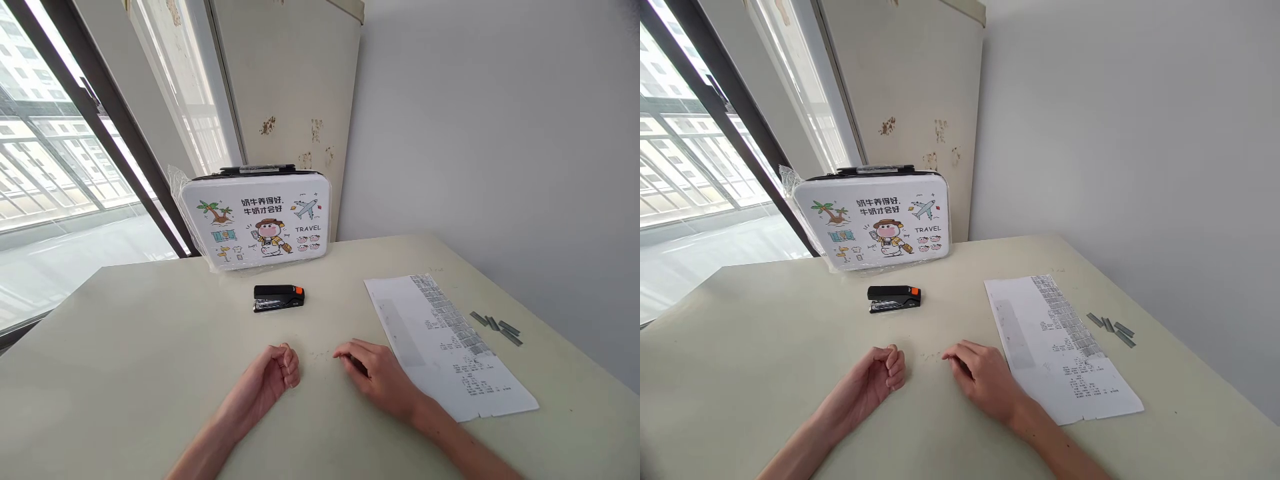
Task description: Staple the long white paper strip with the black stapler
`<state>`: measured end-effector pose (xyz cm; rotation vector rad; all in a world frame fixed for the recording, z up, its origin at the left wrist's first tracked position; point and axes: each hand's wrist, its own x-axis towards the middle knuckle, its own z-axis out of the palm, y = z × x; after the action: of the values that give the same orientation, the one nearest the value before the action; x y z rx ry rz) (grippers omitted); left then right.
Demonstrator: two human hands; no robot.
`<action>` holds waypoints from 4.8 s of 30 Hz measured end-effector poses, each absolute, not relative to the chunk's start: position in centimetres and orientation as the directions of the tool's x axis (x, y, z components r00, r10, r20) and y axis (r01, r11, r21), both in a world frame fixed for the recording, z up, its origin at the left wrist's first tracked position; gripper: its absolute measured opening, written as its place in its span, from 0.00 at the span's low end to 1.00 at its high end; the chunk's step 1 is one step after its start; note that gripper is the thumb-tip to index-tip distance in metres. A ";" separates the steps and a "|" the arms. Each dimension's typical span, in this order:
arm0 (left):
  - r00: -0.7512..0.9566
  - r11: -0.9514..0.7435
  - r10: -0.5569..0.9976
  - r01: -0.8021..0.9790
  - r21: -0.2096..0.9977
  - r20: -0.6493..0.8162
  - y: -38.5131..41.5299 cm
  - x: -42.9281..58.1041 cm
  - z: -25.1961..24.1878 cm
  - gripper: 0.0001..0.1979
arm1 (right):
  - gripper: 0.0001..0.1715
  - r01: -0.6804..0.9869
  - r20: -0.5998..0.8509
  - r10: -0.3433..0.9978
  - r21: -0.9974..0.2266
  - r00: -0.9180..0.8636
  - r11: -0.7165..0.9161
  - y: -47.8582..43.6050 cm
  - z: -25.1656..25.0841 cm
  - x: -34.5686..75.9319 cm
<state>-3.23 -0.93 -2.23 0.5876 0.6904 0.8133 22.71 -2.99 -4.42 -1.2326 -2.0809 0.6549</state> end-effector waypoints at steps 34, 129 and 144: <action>0.418 -0.465 0.868 0.494 0.734 0.269 -2.7 -2.2 -2.1 0.09 | 0.43 0.790 0.310 0.851 -0.335 -0.423 0.514 -10.0 -7.3 17.5; 0.605 -0.657 0.754 0.697 0.289 0.256 -1.0 -4.2 -3.6 0.26 | 0.30 0.661 0.469 0.864 -0.593 -0.181 0.460 8.8 -4.4 21.9; 0.093 -0.268 0.945 0.769 0.581 0.313 2.5 -8.9 -1.8 0.16 | 0.41 0.810 0.264 0.861 -0.533 0.435 -0.245 3.5 -9.4 43.1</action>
<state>-8.92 2.53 -1.78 2.1050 1.7073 0.9424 43.08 3.48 -9.39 -2.0812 -1.4000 0.1084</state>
